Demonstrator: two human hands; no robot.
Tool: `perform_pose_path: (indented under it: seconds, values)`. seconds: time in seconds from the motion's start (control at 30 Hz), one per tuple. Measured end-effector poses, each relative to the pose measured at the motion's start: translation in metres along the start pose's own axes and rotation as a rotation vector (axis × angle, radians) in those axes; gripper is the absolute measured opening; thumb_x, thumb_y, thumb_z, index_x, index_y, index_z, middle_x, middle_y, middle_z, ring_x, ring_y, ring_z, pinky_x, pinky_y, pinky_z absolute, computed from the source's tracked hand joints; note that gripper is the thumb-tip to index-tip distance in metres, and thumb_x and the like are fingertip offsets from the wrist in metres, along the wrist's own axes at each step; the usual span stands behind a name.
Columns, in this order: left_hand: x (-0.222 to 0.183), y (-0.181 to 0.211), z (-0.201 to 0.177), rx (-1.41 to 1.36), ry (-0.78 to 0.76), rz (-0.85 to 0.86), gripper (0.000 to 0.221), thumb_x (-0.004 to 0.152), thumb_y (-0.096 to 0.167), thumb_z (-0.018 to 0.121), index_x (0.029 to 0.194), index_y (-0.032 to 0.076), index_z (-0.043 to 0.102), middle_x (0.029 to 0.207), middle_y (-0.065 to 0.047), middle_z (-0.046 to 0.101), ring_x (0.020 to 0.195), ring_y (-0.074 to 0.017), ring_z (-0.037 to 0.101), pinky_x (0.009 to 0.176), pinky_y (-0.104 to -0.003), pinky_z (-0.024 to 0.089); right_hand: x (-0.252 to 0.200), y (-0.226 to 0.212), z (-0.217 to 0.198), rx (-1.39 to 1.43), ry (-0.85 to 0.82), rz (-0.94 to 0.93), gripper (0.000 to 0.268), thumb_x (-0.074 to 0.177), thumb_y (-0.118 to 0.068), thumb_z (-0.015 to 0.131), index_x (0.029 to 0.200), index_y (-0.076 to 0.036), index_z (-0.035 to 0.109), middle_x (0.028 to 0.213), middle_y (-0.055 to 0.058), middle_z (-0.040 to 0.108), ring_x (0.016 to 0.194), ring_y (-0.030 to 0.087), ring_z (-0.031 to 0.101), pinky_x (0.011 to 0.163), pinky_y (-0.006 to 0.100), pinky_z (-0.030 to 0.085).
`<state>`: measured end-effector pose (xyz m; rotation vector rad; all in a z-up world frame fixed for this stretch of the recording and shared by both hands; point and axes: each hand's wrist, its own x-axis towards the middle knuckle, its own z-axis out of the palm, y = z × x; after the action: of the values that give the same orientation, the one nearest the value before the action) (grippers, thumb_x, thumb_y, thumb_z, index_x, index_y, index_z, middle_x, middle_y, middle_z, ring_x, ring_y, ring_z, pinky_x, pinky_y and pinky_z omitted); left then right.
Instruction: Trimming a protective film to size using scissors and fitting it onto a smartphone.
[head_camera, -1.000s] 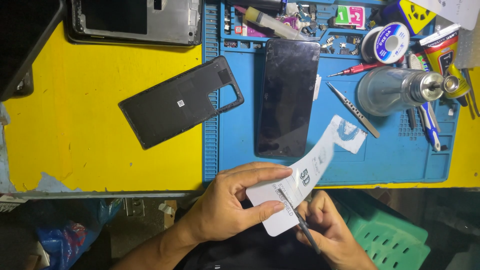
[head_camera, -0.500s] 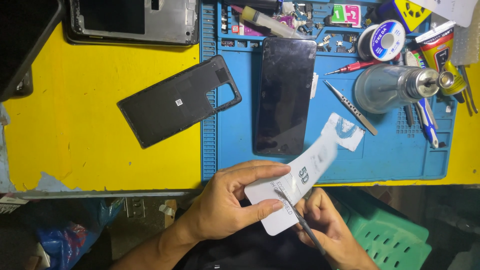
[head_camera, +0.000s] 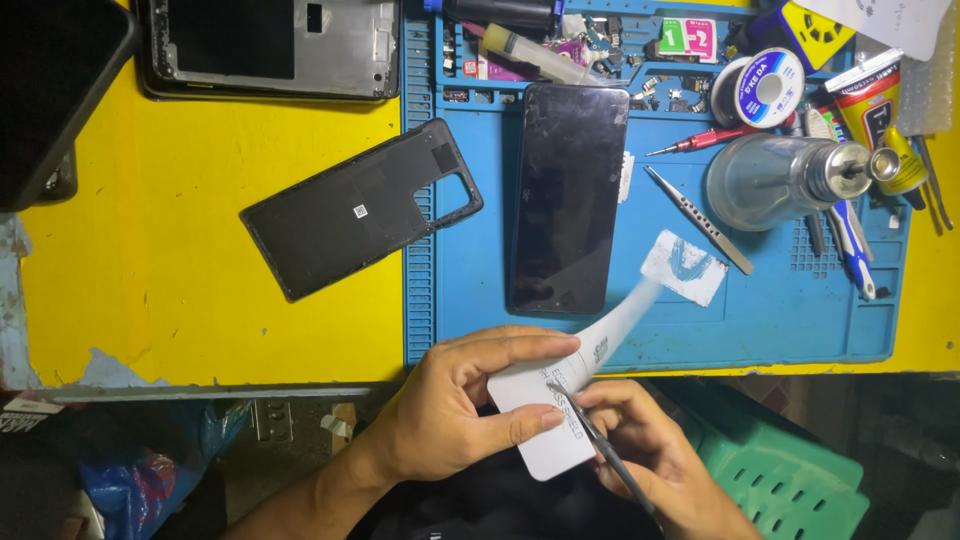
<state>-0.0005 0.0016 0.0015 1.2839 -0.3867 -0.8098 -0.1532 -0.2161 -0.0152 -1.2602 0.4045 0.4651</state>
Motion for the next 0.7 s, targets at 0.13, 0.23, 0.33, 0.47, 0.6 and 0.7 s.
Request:
perform_pose_path:
  seconds: [0.13,0.23,0.33,0.47,0.6,0.7]
  values:
    - [0.001,-0.001,0.003,-0.001,-0.013,-0.006,0.047,0.084,0.009,0.079,0.13,0.01,0.067,0.136,-0.014,0.068,0.123,-0.0209,0.069,0.098,-0.027,0.059,0.005,0.004,0.003,0.045,0.002,-0.056,0.045,0.089,-0.023,0.073,0.127,-0.004,0.06,0.086,0.006,0.059,0.074,0.014,0.055,0.065,0.028,0.044]
    - [0.001,-0.002,0.004,0.064,-0.024,0.013,0.047,0.085,0.01,0.079,0.13,0.011,0.067,0.135,-0.013,0.069,0.125,-0.0222,0.069,0.103,-0.029,0.057,0.005,0.003,0.006,0.011,-0.005,-0.133,0.042,0.091,-0.02,0.071,0.128,-0.004,0.058,0.087,0.005,0.058,0.072,0.012,0.054,0.064,0.028,0.044]
    - [0.003,0.0,0.003,0.043,-0.04,0.0,0.047,0.085,0.011,0.079,0.13,0.011,0.067,0.135,-0.013,0.069,0.125,-0.0227,0.068,0.107,-0.031,0.055,0.005,0.005,0.006,0.035,-0.008,-0.151,0.038,0.092,-0.016,0.07,0.126,-0.004,0.058,0.087,0.005,0.056,0.072,0.012,0.052,0.065,0.028,0.044]
    - [0.003,0.0,0.003,-0.05,-0.052,-0.06,0.046,0.084,0.01,0.078,0.129,0.009,0.068,0.136,-0.014,0.068,0.122,-0.0214,0.07,0.099,-0.027,0.059,0.004,0.016,0.002,0.093,-0.01,-0.136,0.038,0.089,-0.005,0.068,0.125,-0.004,0.058,0.088,0.007,0.055,0.073,0.014,0.052,0.063,0.028,0.043]
    - [0.003,-0.002,0.001,-0.067,-0.054,-0.047,0.046,0.085,0.01,0.078,0.13,0.008,0.067,0.136,-0.014,0.067,0.122,-0.0224,0.069,0.099,-0.028,0.059,0.001,0.02,-0.001,0.08,0.016,-0.087,0.038,0.089,-0.006,0.071,0.124,-0.003,0.059,0.088,0.007,0.059,0.078,0.015,0.058,0.07,0.03,0.048]
    - [0.003,-0.002,0.001,-0.022,-0.062,-0.036,0.046,0.086,0.013,0.077,0.13,0.01,0.067,0.136,-0.014,0.068,0.125,-0.023,0.068,0.103,-0.031,0.058,0.001,0.02,0.0,0.09,0.017,-0.073,0.035,0.092,-0.01,0.071,0.125,-0.003,0.059,0.084,0.006,0.057,0.074,0.014,0.055,0.069,0.029,0.046]
